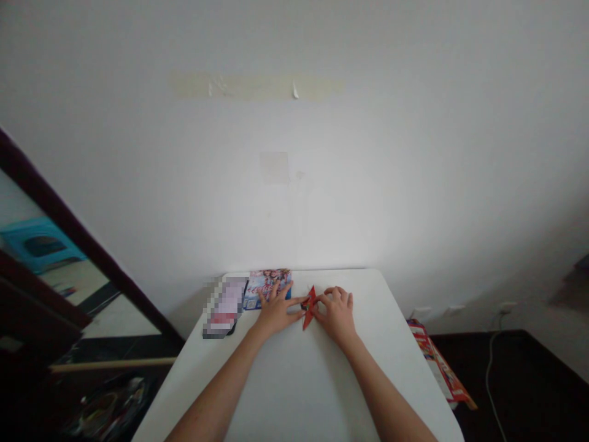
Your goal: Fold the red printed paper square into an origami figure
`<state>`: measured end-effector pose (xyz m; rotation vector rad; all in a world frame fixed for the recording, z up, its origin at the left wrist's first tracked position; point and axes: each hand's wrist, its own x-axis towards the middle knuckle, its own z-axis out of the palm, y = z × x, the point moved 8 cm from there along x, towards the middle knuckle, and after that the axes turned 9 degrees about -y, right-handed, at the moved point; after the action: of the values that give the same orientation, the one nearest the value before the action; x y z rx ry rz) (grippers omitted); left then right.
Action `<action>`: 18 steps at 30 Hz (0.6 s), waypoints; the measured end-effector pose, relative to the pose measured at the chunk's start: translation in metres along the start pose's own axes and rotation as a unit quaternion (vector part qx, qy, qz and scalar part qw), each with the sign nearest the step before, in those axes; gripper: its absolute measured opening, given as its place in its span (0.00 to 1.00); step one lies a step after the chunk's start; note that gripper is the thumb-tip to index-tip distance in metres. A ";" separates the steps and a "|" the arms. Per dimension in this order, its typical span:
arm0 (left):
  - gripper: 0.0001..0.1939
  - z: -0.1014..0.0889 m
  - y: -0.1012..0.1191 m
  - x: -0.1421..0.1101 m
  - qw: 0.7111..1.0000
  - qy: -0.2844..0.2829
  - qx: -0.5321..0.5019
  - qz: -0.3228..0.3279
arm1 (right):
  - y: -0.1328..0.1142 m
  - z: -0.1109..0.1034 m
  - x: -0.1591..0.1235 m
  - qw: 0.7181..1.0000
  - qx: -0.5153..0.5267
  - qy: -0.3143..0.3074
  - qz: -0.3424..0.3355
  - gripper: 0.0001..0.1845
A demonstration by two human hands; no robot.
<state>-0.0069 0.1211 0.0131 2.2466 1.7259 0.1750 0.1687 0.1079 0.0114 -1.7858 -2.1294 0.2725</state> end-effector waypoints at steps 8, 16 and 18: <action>0.22 -0.001 0.001 -0.003 1.000 -0.003 -0.001 -0.002 | -0.003 0.001 0.001 0.998 -0.014 -0.048 -0.041 0.30; 0.21 0.000 0.003 -0.006 1.000 0.006 0.000 0.005 | -0.002 0.006 0.001 0.998 -0.019 -0.037 -0.050 0.40; 0.21 0.000 0.004 -0.007 1.000 0.005 -0.001 0.006 | -0.002 0.008 0.000 0.998 -0.018 -0.037 -0.053 0.41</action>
<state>-0.0051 0.1139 0.0153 2.2586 1.7161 0.1910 0.1640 0.1085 0.0052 -1.6994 -2.2850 0.2788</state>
